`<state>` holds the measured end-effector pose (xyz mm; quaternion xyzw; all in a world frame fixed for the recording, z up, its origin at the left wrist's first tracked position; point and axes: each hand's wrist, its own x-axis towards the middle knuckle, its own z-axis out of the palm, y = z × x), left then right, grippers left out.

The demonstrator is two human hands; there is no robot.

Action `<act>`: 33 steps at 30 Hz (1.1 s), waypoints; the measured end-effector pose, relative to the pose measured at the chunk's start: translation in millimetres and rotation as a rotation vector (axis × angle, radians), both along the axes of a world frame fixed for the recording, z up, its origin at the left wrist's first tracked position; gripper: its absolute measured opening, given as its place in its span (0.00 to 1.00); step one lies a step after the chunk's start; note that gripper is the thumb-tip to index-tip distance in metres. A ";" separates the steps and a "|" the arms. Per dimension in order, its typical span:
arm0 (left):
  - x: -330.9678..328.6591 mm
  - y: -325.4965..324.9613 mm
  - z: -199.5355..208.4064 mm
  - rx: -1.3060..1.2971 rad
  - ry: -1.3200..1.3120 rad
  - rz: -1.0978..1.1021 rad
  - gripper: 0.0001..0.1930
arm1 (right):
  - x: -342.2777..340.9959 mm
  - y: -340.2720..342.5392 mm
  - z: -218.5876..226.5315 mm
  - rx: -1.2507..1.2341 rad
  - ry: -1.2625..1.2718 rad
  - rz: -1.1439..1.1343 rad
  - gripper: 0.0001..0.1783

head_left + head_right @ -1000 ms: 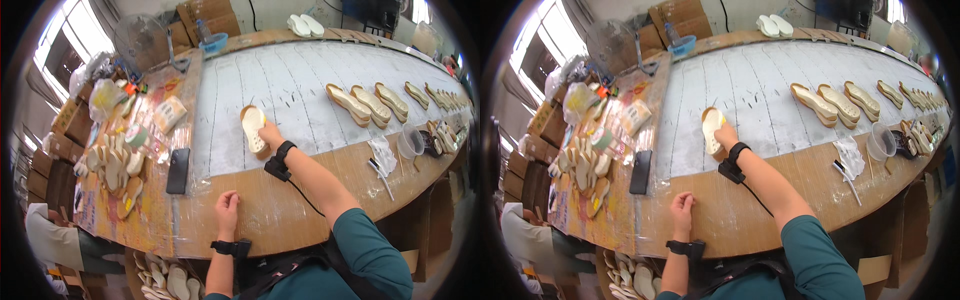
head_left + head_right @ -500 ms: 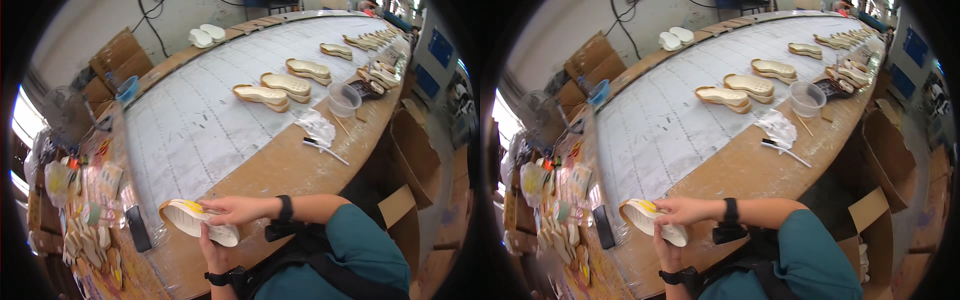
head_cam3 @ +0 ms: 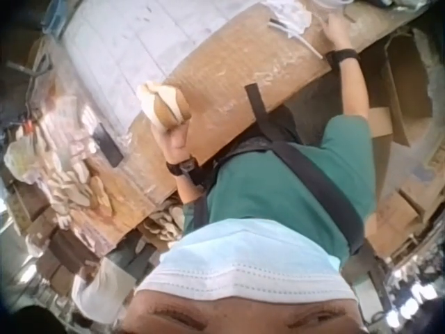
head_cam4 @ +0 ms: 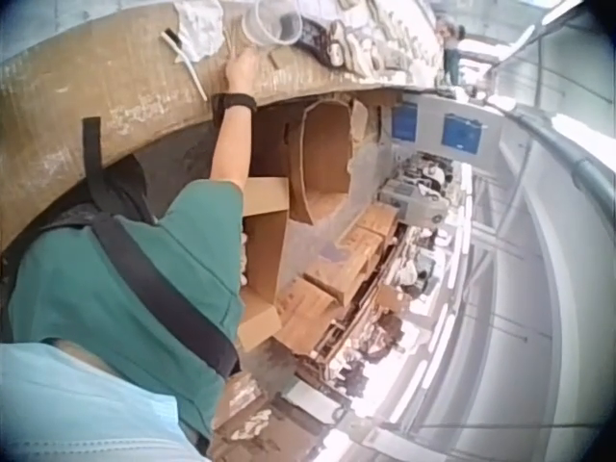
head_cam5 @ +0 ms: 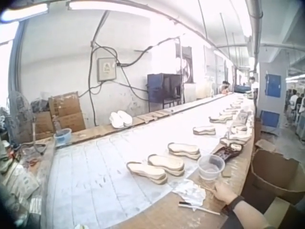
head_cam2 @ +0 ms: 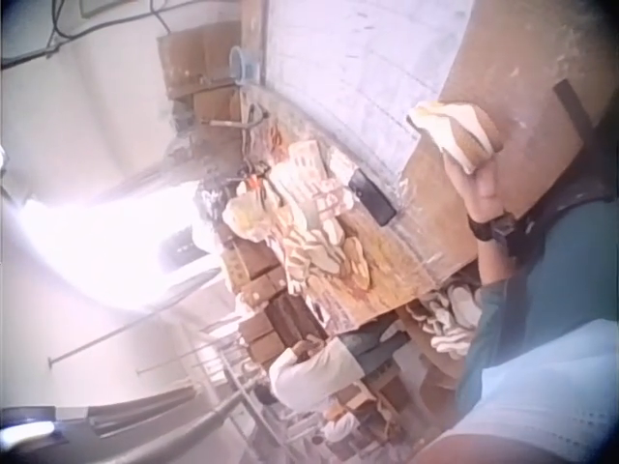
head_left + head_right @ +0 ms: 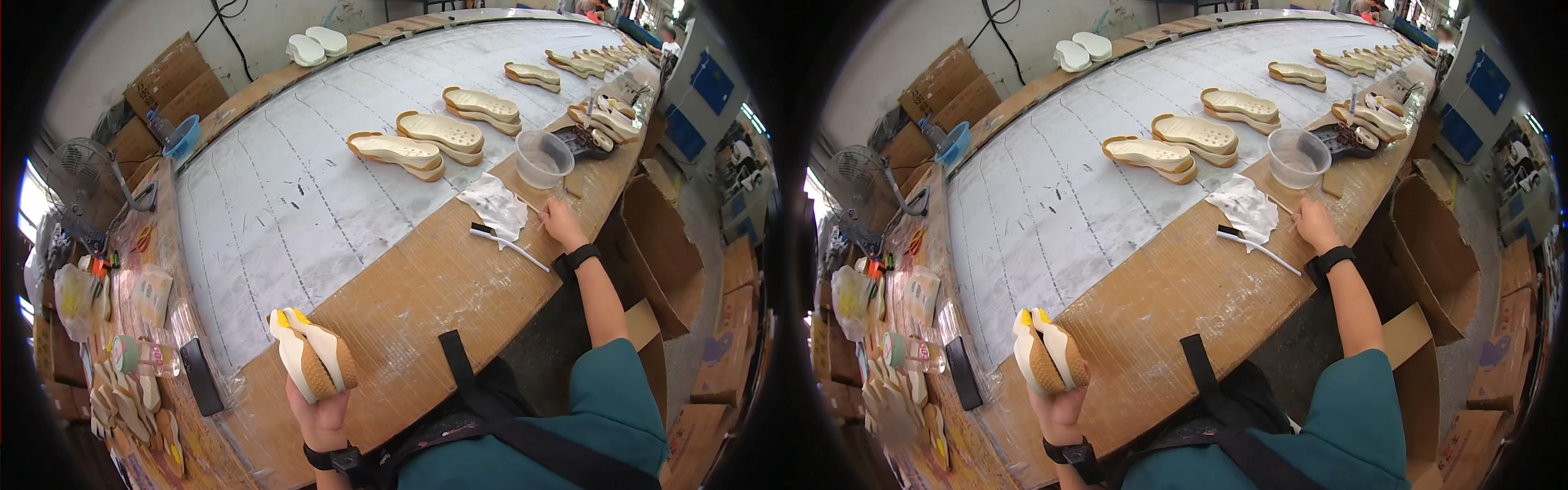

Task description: Applying glue to shoe soles and assembling shoe parts in a factory environment.

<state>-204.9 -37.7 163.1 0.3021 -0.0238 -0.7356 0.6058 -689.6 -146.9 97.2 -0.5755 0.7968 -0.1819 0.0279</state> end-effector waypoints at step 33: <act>-45.8 14.2 30.5 -0.049 0.322 -0.024 0.21 | 204.2 88.7 161.1 -1.082 -0.793 0.750 0.15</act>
